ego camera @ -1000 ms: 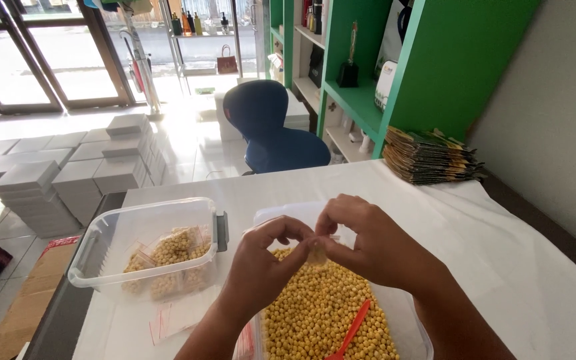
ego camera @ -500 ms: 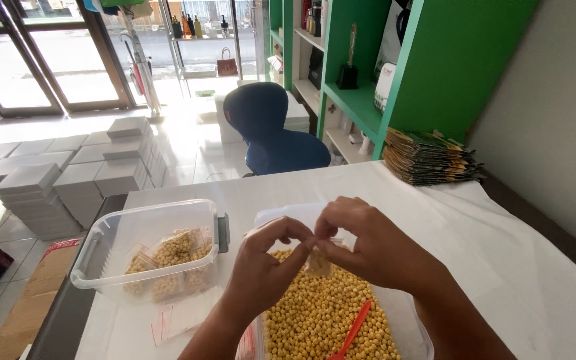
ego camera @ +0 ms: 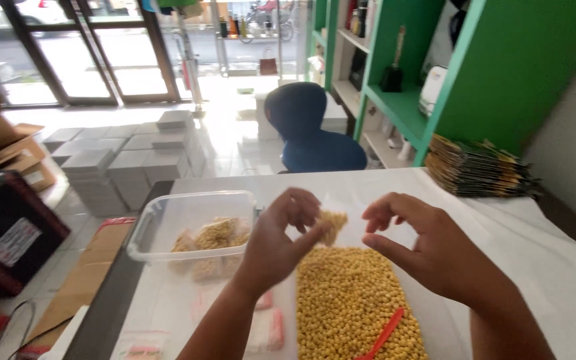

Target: Packaging small yellow beads into individual plastic bags using a spoon and placing them into a storage container.

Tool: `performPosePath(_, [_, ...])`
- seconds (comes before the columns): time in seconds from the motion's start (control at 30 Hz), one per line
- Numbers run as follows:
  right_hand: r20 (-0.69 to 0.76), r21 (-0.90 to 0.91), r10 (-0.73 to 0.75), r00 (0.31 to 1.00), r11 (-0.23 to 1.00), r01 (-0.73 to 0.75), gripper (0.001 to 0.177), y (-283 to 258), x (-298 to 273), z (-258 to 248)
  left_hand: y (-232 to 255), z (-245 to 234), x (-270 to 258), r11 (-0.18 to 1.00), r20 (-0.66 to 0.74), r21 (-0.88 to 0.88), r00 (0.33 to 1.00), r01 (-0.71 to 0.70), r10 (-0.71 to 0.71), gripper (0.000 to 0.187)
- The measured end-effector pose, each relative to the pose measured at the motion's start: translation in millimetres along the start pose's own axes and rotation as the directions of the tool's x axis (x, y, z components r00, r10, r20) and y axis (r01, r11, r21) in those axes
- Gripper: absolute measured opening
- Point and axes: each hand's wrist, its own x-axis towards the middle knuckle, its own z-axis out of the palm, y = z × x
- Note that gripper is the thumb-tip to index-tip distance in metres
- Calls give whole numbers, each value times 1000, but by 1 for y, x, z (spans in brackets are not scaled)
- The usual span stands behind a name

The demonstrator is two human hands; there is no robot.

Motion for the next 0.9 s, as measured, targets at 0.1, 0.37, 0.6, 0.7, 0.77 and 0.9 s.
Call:
performPosePath(0.1, [26, -50, -8, 1000, 999, 9, 22, 4, -5, -6, 15, -37, 13, 980, -136, 56, 974, 191, -182, 40])
performPosePath(0.37, [252, -234, 370, 894, 920, -315, 22, -22, -9, -12, -42, -156, -20, 534, -347, 765, 929, 359, -126, 62])
performPosePath(0.6, [464, -320, 447, 765, 890, -325, 21, -39, 5, 15, -45, -140, -95, 506, 96, 862, 974, 21, -204, 19])
performPosePath(0.7, [512, -359, 462, 724, 881, -308, 22, -35, 9, 26, -68, -130, -126, 501, 297, 858, 904, -112, -307, 26])
performPosePath(0.77, [502, -359, 470, 726, 877, -320, 21, -35, 9, 27, -89, -127, -144, 451, 316, 880, 893, -149, -320, 17])
performPosePath(0.9, [491, -366, 467, 735, 876, -312, 24, -38, 7, 26, -100, -130, -159, 357, 301, 916, 903, -185, -306, 17])
